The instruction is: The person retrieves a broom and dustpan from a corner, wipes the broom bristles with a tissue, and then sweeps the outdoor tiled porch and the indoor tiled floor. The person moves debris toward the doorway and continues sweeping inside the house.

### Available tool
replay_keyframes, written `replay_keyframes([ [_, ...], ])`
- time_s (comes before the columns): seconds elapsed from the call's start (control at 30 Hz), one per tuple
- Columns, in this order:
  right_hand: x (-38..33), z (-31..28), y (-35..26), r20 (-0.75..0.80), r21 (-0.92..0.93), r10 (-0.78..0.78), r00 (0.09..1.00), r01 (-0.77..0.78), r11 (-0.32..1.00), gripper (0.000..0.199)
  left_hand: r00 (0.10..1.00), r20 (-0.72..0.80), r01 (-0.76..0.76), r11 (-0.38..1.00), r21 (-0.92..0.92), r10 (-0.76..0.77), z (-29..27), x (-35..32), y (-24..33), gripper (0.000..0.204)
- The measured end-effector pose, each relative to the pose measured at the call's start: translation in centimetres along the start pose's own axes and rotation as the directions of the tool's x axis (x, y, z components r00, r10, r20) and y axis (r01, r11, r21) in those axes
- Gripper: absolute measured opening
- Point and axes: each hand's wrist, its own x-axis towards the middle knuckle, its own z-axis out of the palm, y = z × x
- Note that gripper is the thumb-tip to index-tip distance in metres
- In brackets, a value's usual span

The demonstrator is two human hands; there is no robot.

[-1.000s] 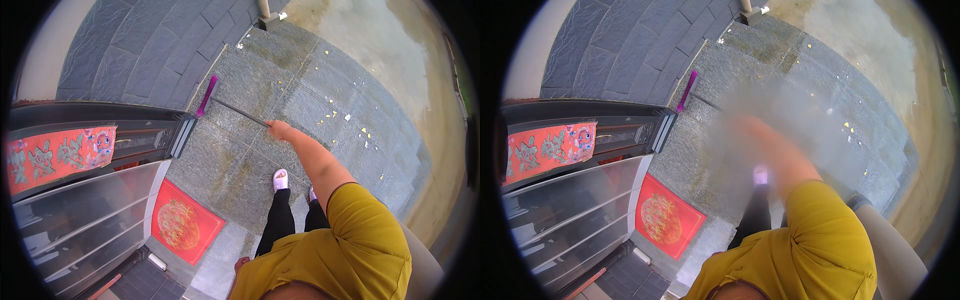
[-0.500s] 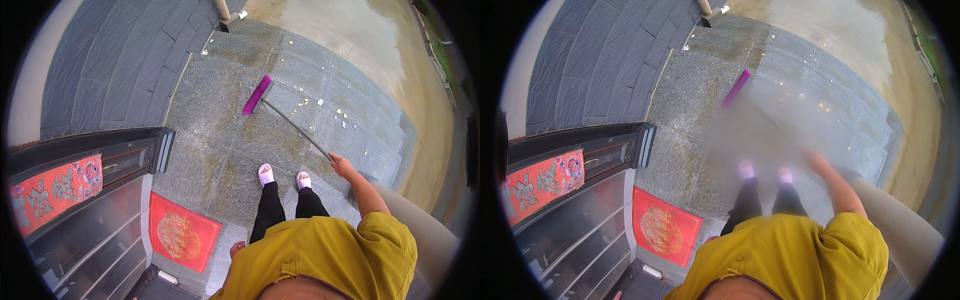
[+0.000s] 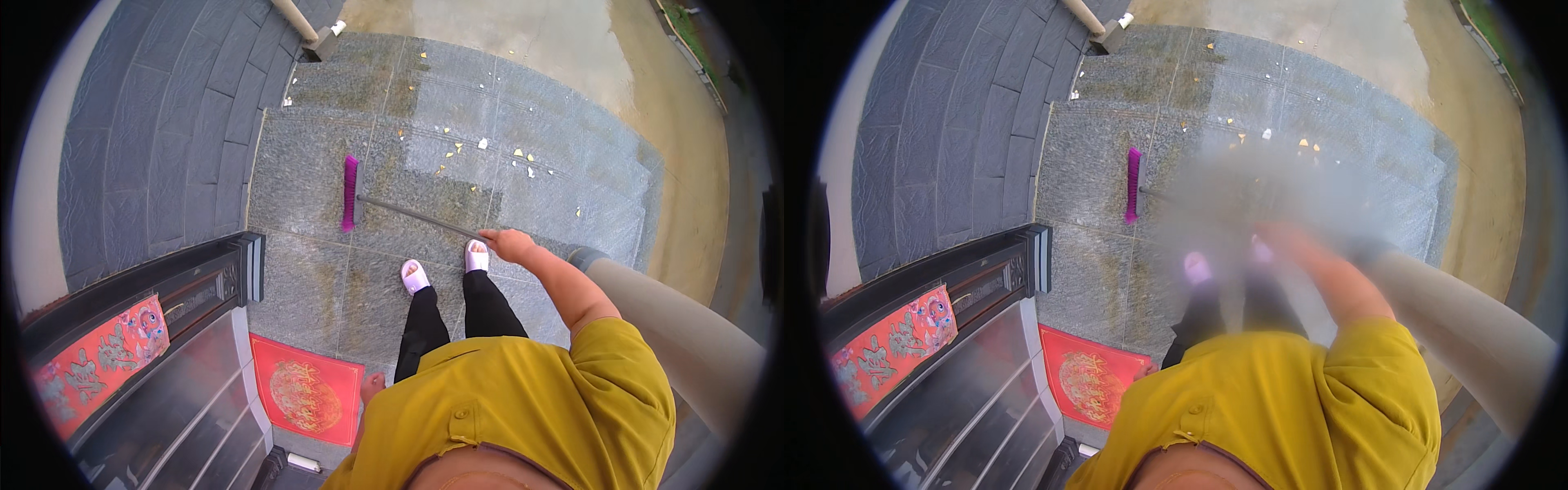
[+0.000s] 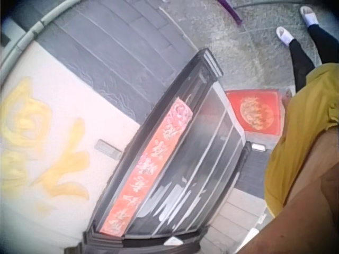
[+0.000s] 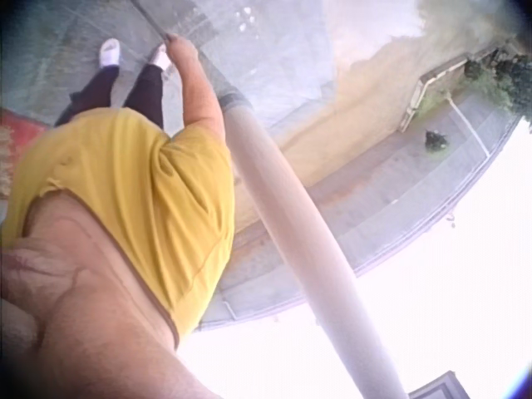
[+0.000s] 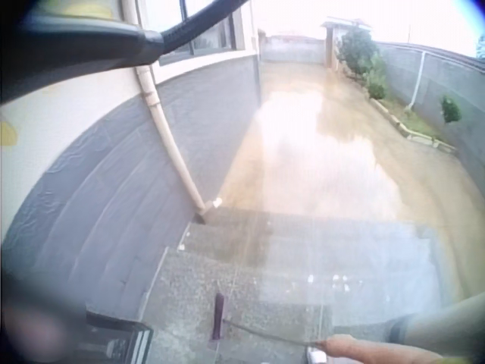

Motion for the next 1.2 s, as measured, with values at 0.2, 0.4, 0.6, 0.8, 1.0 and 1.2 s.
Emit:
replay_keyframes([
  [0.2,1.4,-8.8,13.3,0.024,0.055,0.363,0.931,-0.364,0.93,0.034,0.986,-0.105,-0.115,0.985,0.127,0.129,3.9,-0.9,-1.8,0.031],
  [0.4,-1.7,-11.4,21.2,-0.345,-0.056,0.307,0.887,-0.346,0.937,0.039,0.998,0.039,0.045,0.996,0.076,-0.048,4.9,-1.4,4.0,0.033],
  [0.6,-13.9,-10.4,17.9,-0.27,-0.113,0.314,0.91,-0.354,0.929,0.04,0.972,0.057,-0.233,0.969,0.079,0.229,6.6,0.3,3.3,0.032],
  [0.8,-13.0,-3.3,20.9,0.05,-0.354,0.207,0.977,-0.176,0.919,0.039,0.991,0.125,-0.07,0.989,0.13,0.054,5.1,-1.6,11.7,0.028],
  [1.0,-8.9,-10.9,25.0,0.089,-0.398,0.375,0.923,-0.312,0.863,0.034,0.998,0.057,-0.028,0.981,0.193,0.018,5.1,-1.9,9.4,0.027],
  [1.2,-6.4,-22.2,25.8,-0.238,-0.356,0.466,0.852,-0.523,0.775,0.022,0.998,0.062,-0.019,0.984,0.179,0.008,5.3,-1.3,7.8,0.028],
])
